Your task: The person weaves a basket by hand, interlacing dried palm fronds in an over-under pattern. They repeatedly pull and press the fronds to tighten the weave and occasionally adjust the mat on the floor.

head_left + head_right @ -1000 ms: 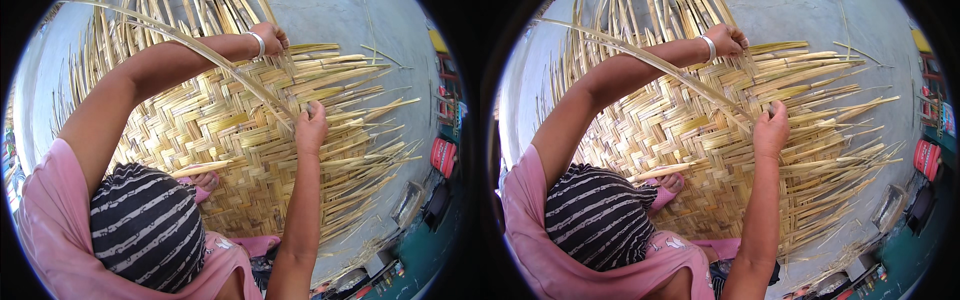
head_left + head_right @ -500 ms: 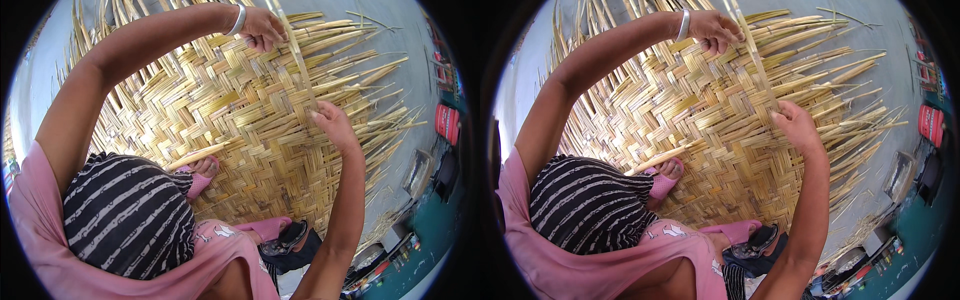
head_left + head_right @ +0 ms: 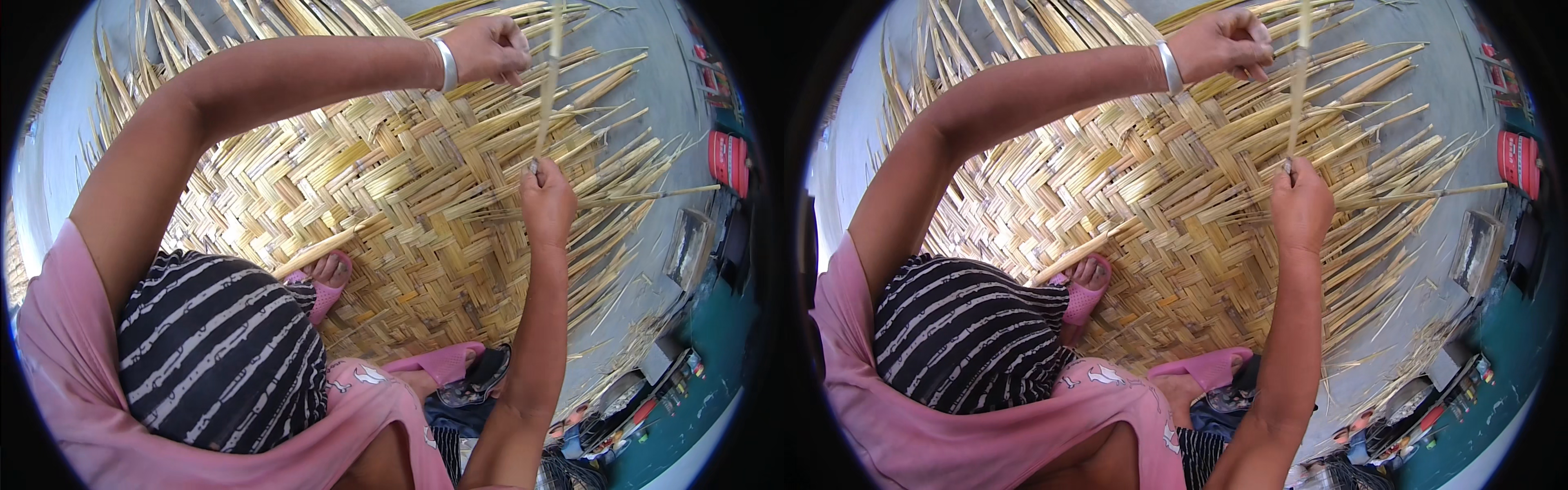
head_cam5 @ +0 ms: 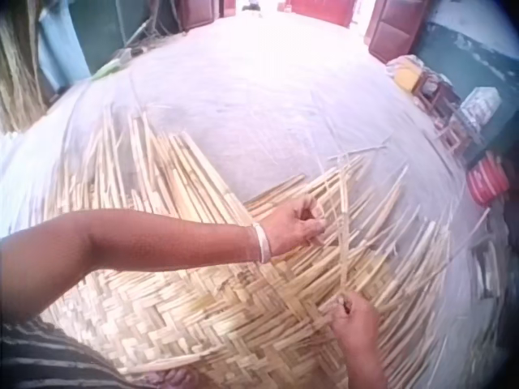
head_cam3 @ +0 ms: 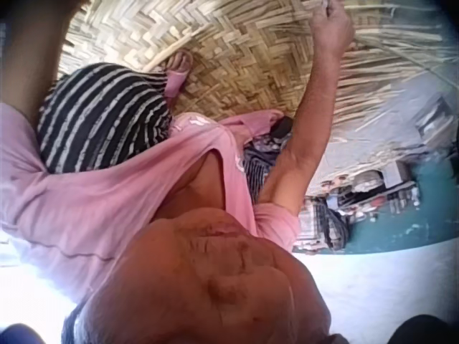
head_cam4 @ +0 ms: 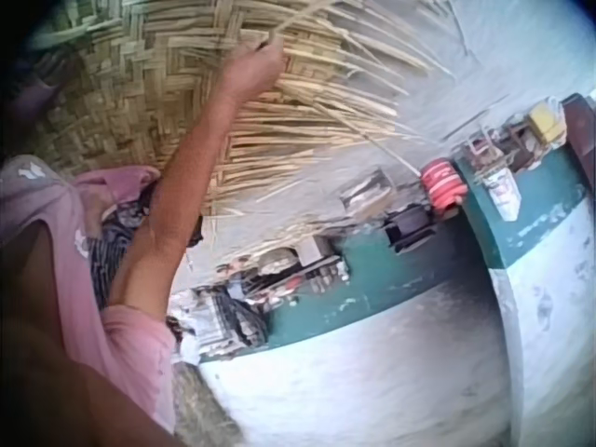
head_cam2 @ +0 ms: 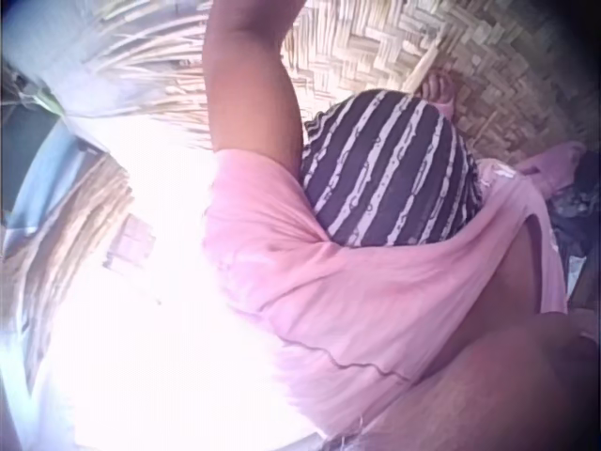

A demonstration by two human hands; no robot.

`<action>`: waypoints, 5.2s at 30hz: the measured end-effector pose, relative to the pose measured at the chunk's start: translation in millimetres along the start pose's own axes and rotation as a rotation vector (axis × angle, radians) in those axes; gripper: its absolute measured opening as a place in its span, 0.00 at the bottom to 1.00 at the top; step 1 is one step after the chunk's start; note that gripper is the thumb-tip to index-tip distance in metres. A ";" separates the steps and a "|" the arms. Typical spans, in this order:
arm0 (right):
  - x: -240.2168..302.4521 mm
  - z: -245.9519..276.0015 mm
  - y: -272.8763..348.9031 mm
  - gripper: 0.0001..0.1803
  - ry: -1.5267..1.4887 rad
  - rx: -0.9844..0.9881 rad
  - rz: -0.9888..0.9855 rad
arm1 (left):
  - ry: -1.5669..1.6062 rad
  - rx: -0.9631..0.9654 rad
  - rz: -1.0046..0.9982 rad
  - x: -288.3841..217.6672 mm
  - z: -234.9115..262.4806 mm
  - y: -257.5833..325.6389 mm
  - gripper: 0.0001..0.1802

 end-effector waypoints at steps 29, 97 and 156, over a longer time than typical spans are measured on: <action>-35.3 14.7 47.4 0.07 -0.552 -0.363 -0.320 | -1.025 0.493 0.524 71.7 -114.8 -42.2 0.14; -51.2 -38.0 -21.8 0.05 -0.653 0.388 -0.295 | 0.340 0.119 0.416 40.6 -13.1 -21.3 0.12; 29.7 -54.1 -25.9 0.09 -0.841 -0.191 -0.290 | -0.661 0.338 0.288 35.6 3.5 -45.6 0.21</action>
Point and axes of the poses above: each hand's wrist, its own y-axis away from the middle knuckle, its own z-axis out of the back of the hand, x = y × z, the point moved 9 cm from there along -y, towards the middle knuckle
